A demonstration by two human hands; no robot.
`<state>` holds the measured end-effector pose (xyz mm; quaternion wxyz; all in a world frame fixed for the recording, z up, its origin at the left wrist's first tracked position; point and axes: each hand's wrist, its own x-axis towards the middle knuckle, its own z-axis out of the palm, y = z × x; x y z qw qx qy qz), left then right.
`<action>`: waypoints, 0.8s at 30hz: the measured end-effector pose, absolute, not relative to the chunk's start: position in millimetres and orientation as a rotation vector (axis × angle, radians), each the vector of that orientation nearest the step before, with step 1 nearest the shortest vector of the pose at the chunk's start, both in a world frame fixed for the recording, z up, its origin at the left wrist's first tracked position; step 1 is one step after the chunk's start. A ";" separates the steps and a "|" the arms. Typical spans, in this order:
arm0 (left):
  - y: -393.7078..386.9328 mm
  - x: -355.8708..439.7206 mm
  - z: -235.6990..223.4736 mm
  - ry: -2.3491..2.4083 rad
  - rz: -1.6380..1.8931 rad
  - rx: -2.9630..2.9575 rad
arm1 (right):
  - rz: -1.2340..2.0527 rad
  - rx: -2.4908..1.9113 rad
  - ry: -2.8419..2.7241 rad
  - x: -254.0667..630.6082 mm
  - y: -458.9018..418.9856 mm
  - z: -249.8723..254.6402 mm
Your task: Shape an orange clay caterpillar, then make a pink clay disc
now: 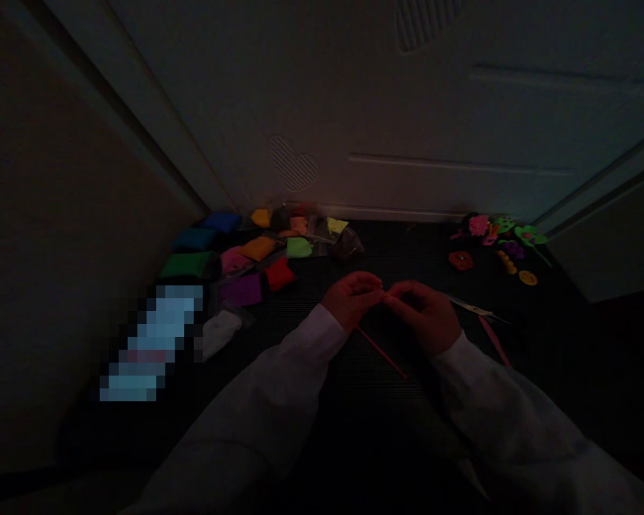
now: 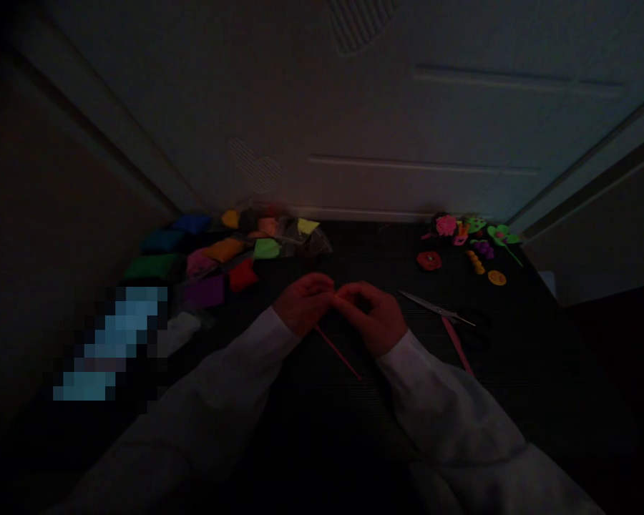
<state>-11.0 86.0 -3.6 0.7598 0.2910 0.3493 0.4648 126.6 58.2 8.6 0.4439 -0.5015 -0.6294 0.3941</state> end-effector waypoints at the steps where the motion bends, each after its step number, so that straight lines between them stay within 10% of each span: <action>1: 85.9 -11.0 -3.6 0.757 1.010 0.636 | 0.978 -1.237 -1.563 126.8 57.8 9.2; 24: 85.6 -11.9 -7.7 0.930 1.032 0.873 | 0.544 -1.294 -1.727 131.2 58.2 9.4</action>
